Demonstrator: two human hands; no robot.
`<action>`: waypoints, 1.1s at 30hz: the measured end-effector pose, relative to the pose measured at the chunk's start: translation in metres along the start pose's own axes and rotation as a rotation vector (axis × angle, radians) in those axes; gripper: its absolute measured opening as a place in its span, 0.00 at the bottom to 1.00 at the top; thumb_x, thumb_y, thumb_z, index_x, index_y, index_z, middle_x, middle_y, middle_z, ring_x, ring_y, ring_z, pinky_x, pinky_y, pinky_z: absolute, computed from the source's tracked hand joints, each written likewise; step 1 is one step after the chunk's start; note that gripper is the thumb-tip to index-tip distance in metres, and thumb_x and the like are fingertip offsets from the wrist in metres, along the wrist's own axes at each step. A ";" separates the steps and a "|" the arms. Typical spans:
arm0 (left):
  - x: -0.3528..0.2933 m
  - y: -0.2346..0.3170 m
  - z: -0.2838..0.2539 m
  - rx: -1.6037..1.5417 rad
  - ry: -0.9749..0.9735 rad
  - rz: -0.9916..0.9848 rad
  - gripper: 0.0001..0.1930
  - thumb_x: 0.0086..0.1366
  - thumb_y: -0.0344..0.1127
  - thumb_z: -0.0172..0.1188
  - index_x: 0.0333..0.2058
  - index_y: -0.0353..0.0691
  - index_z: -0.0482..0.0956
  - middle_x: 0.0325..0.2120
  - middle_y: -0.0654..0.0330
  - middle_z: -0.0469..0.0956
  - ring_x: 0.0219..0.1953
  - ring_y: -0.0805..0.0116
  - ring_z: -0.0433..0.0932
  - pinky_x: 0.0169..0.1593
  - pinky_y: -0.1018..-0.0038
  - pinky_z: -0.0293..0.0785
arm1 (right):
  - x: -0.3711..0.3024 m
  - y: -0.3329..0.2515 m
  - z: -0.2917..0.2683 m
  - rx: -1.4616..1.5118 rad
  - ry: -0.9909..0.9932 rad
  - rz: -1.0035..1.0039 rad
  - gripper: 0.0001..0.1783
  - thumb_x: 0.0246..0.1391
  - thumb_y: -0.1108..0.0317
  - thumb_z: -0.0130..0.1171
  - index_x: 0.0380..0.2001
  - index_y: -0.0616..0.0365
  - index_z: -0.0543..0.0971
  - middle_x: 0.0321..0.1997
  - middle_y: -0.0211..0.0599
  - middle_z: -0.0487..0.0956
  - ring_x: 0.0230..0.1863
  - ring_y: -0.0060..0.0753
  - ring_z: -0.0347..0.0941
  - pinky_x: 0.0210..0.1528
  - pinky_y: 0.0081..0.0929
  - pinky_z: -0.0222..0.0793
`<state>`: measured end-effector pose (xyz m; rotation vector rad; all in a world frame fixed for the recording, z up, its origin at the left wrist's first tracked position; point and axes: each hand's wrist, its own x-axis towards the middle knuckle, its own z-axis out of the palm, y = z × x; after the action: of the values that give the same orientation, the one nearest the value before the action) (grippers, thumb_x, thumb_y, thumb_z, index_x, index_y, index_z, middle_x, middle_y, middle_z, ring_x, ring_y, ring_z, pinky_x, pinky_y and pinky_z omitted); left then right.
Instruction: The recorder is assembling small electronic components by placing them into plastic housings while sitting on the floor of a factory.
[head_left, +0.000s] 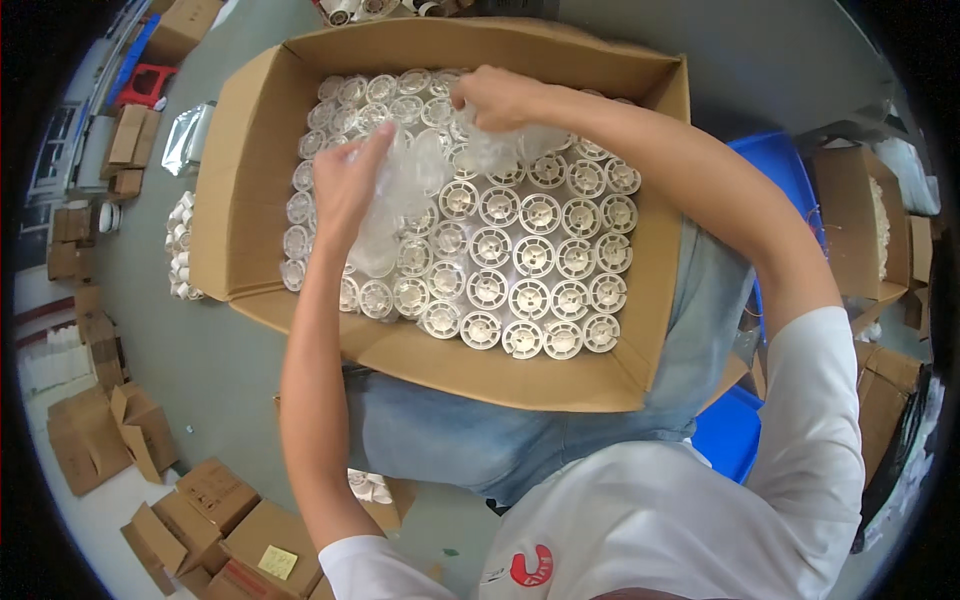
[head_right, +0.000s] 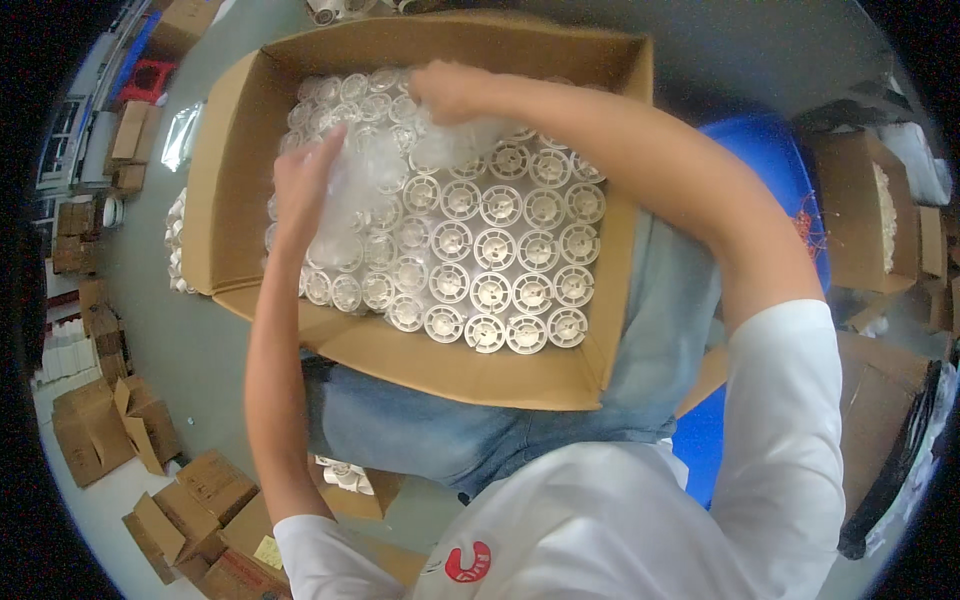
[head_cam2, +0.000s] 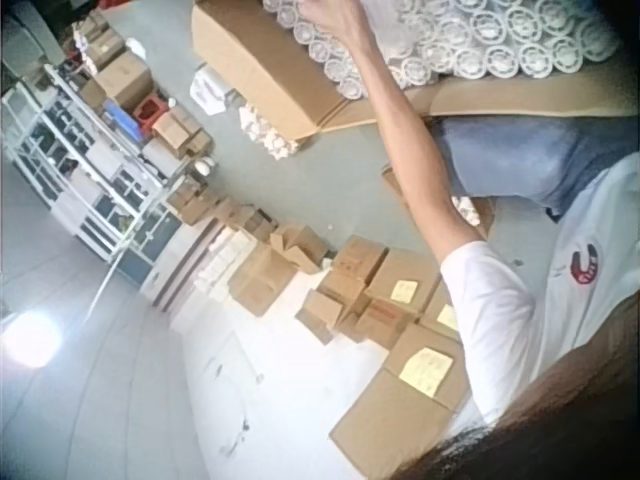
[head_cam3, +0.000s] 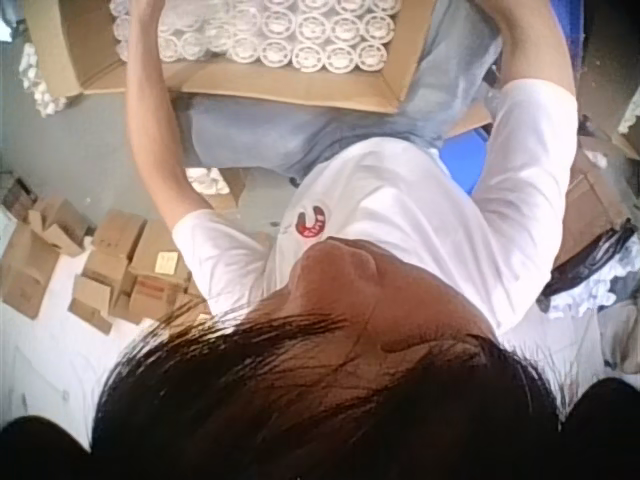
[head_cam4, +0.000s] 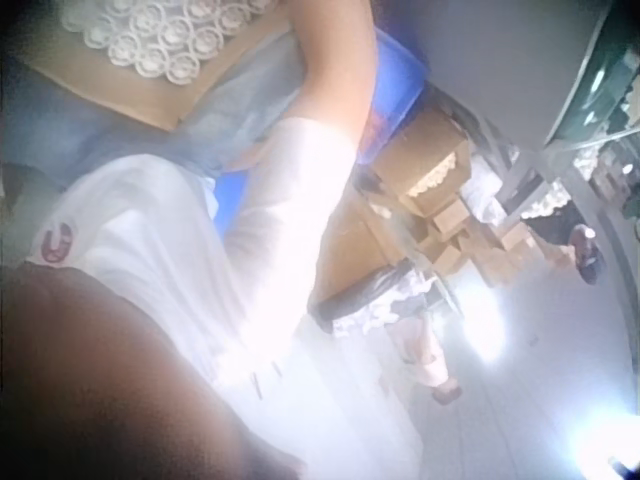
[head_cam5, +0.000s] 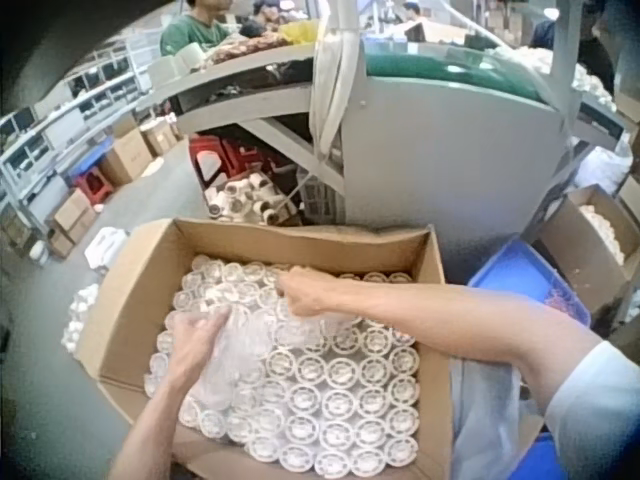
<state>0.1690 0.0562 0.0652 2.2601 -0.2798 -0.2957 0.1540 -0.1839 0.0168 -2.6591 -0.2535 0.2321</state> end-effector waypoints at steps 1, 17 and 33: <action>-0.005 -0.001 -0.004 0.014 -0.003 -0.002 0.27 0.54 0.54 0.66 0.23 0.28 0.78 0.15 0.63 0.72 0.20 0.73 0.69 0.29 0.71 0.68 | 0.003 -0.002 0.009 -0.082 -0.068 -0.012 0.21 0.39 0.78 0.54 0.42 0.64 0.77 0.42 0.56 0.78 0.48 0.53 0.74 0.50 0.43 0.70; -0.034 -0.036 0.046 0.642 -0.713 0.368 0.17 0.44 0.39 0.71 0.32 0.35 0.82 0.31 0.45 0.80 0.37 0.49 0.79 0.43 0.60 0.75 | 0.009 0.013 -0.028 0.207 0.148 -0.103 0.14 0.38 0.70 0.58 0.32 0.64 0.78 0.34 0.48 0.80 0.39 0.44 0.77 0.43 0.35 0.70; -0.033 -0.055 0.047 0.370 -0.667 0.529 0.12 0.52 0.34 0.62 0.29 0.29 0.78 0.30 0.43 0.76 0.36 0.48 0.77 0.41 0.60 0.73 | 0.027 0.018 0.008 -0.249 0.080 0.155 0.13 0.51 0.73 0.48 0.38 0.65 0.78 0.43 0.55 0.79 0.47 0.56 0.76 0.48 0.46 0.73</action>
<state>0.1291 0.0681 -0.0029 2.2628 -1.3451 -0.7519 0.1807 -0.1903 -0.0013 -2.9315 -0.0527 0.1508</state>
